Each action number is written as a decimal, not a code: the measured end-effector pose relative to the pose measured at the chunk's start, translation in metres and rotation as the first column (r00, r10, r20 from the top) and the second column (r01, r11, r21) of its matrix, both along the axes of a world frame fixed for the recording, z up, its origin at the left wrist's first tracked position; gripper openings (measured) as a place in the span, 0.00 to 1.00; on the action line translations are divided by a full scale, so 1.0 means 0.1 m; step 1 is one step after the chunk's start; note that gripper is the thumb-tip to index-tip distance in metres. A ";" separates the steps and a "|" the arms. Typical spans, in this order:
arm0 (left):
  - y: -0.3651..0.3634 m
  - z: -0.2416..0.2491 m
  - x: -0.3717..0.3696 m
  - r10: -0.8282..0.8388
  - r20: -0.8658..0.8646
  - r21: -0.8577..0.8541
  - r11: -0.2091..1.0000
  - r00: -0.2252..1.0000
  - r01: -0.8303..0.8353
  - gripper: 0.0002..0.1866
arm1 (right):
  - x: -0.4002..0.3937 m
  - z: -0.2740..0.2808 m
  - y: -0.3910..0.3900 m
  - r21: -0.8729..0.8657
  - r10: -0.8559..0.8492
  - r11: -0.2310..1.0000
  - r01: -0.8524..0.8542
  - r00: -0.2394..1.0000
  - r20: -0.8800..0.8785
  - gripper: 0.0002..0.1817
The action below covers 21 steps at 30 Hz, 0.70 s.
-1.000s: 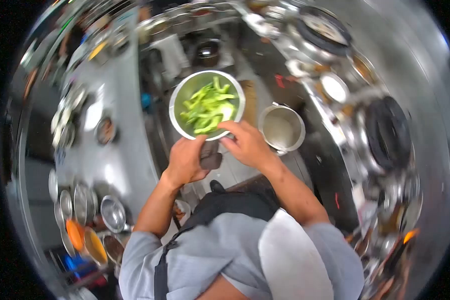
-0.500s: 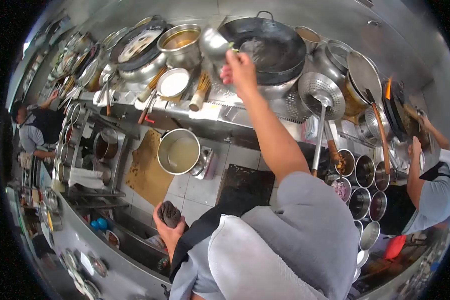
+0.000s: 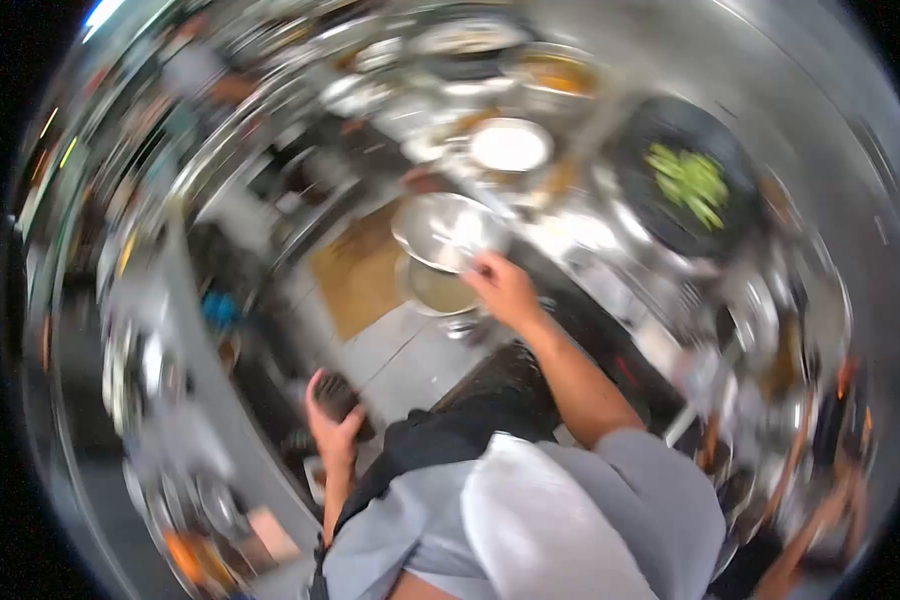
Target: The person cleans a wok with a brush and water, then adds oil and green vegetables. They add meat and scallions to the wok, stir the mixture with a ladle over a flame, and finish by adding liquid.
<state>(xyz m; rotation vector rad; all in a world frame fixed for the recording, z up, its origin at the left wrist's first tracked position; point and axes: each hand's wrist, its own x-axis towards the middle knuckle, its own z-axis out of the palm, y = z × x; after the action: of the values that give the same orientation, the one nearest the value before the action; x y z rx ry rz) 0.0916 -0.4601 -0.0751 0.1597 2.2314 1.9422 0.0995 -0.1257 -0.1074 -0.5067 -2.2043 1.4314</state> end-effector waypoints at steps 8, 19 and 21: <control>-1.24 -0.61 0.40 0.571 -0.040 -0.047 0.819 0.820 -0.572 0.41 | -0.49 -0.28 -1.65 0.070 0.704 0.701 -0.710 0.704 0.089 0.10; -2.73 -0.77 0.38 0.879 0.071 0.071 0.467 0.471 -0.881 0.36 | -1.45 -0.21 -4.57 0.073 0.962 0.161 -0.984 0.173 0.212 0.26; -2.79 -0.72 0.29 0.837 0.121 0.109 0.523 0.533 -0.846 0.36 | -1.40 -0.18 -4.59 0.005 0.962 0.120 -0.993 0.117 0.247 0.28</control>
<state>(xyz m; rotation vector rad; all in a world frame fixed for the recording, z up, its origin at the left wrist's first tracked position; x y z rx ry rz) 0.1209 -0.7392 -0.1470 -1.1974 2.3081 2.4727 -0.0406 -0.5850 -0.1259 1.3411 -2.8927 1.6799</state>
